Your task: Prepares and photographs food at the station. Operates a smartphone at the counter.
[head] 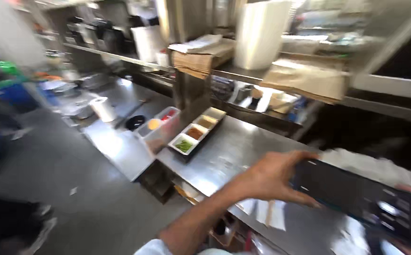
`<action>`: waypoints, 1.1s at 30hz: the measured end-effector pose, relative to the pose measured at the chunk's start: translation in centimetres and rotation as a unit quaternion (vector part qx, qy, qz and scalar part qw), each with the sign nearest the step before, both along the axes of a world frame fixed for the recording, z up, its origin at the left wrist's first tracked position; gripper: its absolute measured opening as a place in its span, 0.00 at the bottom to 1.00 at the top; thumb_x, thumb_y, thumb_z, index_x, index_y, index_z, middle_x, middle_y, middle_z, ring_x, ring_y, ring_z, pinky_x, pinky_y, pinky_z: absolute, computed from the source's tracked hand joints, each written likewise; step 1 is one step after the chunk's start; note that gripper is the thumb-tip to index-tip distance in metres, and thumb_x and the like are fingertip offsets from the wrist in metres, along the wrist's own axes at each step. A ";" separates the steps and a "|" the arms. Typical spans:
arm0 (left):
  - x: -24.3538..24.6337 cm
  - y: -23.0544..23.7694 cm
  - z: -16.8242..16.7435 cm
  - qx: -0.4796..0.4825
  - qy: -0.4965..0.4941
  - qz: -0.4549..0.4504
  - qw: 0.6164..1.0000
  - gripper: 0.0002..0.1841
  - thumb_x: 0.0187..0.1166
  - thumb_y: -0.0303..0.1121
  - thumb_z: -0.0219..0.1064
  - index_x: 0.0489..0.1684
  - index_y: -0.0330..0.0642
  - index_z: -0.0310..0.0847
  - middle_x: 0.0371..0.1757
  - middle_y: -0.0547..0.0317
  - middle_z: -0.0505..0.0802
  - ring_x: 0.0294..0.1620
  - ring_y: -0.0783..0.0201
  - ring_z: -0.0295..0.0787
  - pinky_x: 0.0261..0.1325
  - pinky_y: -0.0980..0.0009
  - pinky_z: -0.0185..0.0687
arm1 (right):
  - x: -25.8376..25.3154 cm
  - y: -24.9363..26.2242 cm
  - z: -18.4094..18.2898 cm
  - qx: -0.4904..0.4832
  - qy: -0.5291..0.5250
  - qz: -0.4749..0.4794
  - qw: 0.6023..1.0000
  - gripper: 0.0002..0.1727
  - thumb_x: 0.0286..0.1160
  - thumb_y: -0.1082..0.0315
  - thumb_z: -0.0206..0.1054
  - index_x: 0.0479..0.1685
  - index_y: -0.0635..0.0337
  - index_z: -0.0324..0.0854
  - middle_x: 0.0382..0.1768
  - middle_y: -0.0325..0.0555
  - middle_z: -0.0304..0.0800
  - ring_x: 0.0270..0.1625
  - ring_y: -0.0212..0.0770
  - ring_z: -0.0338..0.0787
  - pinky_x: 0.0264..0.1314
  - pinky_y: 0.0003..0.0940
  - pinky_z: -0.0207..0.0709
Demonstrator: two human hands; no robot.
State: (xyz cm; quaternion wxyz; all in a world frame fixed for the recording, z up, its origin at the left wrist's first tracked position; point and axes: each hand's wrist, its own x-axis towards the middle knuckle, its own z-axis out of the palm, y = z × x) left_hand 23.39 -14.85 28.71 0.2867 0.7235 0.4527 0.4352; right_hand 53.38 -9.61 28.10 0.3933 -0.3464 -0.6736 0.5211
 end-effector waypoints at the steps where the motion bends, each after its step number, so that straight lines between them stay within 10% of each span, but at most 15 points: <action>1: 0.4 -0.1 0.0 -0.002 -0.002 0.002 1.000 0.44 0.54 0.33 0.90 0.78 0.43 0.74 0.43 0.53 0.94 0.37 0.64 0.91 0.42 0.62 0.92 | -0.1 -0.5 0.2 -0.004 -0.003 -0.050 0.999 0.22 0.92 0.57 0.50 0.79 0.48 0.71 0.52 0.31 0.92 0.39 0.27 0.91 0.31 0.25 0.86; 14: 2.9 0.0 -1.0 -0.001 -0.001 0.059 0.998 0.49 0.48 0.46 0.92 0.81 0.60 0.74 0.34 0.71 0.91 0.24 0.73 0.84 0.24 0.75 0.84 | 1.2 -1.4 1.0 -0.021 0.026 -0.101 0.994 0.24 0.87 0.53 0.59 0.80 0.43 0.77 0.51 0.50 0.92 0.34 0.39 0.90 0.25 0.28 0.83; 33: 1.9 -1.9 -1.1 0.011 -0.006 0.095 0.995 0.53 0.48 0.48 0.92 0.86 0.60 0.71 0.34 0.71 0.90 0.22 0.74 0.81 0.22 0.77 0.80 | -1.4 -2.5 1.5 0.009 0.025 -0.136 0.990 0.26 0.78 0.56 0.69 0.77 0.43 0.79 0.52 0.46 0.91 0.30 0.37 0.87 0.21 0.24 0.78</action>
